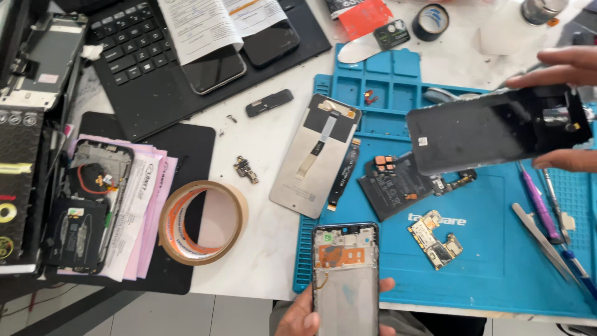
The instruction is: The person disassembles a smartphone, removing the motherboard and battery. They use a multimeter to test the motherboard and then proceed to reassemble the device by placing the motherboard and battery back into the phone frame.
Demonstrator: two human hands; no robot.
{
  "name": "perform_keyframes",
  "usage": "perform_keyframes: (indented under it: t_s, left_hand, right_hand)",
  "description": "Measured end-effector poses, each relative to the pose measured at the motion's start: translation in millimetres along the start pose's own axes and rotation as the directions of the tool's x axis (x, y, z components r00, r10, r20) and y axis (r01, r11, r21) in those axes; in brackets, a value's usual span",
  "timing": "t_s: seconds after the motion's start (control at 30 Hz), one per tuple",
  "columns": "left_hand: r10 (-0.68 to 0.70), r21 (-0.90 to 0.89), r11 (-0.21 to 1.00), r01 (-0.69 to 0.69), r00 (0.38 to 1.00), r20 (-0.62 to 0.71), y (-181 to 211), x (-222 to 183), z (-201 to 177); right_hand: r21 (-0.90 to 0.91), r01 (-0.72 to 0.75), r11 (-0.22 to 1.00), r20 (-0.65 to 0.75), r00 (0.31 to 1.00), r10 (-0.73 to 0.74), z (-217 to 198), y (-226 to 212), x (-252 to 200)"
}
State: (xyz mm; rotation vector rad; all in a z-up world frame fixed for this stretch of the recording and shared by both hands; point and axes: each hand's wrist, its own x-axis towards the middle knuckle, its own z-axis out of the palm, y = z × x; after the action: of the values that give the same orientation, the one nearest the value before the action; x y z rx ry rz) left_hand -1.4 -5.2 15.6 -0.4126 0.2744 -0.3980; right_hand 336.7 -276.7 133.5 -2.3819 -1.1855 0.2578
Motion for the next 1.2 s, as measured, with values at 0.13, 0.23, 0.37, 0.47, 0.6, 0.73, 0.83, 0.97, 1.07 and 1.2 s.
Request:
perform_keyframes:
  t_s: [0.13,0.23,0.37,0.47,0.6,0.73,0.83,0.97,1.07,1.2]
  left_hand:
    - [-0.008,0.104,0.994,0.009,1.000,-0.005,13.9,-2.5,-9.9]
    - [-0.445,0.112,0.888,0.447,0.895,-0.039,27.8,-5.2,-19.4]
    - [0.018,0.412,0.911,0.001,0.999,-0.041,9.0,-6.0,-5.2]
    - [-0.199,0.188,0.961,0.203,0.979,-0.042,43.5,-1.5,-44.7]
    - [-0.083,0.395,0.918,0.039,0.992,0.095,22.1,-4.7,-22.6]
    - [0.172,0.417,0.870,-0.265,0.953,0.247,5.3,10.6,-10.0]
    - [0.164,0.432,0.860,-0.273,0.948,0.273,10.1,13.0,-17.0]
    - [0.025,0.299,0.953,-0.050,0.996,0.089,33.1,12.8,-33.2]
    - [-0.052,0.207,0.975,0.086,0.985,-0.165,45.5,15.9,-36.2]
    - [-0.125,0.209,0.970,0.128,0.992,-0.025,44.5,19.6,-40.7]
  right_hand:
    - [-0.288,0.049,0.956,0.032,0.999,-0.042,-0.4,-14.8,-11.3]
    - [-0.346,-0.080,0.935,0.076,0.991,0.113,12.9,-44.1,-2.9]
    - [-0.117,-0.084,0.990,0.189,0.976,0.105,39.2,-69.3,24.3]
    - [-0.015,-0.047,0.999,0.228,0.972,0.049,59.2,-83.7,46.5]
    - [0.045,0.148,0.988,0.195,0.969,-0.154,82.4,-88.8,66.6]
    - [-0.015,0.206,0.978,0.181,0.963,-0.200,97.1,-83.8,67.4]
    - [-0.024,0.253,0.967,0.151,0.957,-0.246,86.2,-79.0,52.3]
    - [-0.002,0.219,0.976,-0.156,0.964,-0.217,38.7,-72.0,1.6]
    - [-0.113,-0.048,0.992,-0.245,0.969,0.019,13.7,-63.5,-54.2]
    - [-0.217,-0.395,0.893,-0.185,0.915,0.360,30.9,-43.9,-118.6]
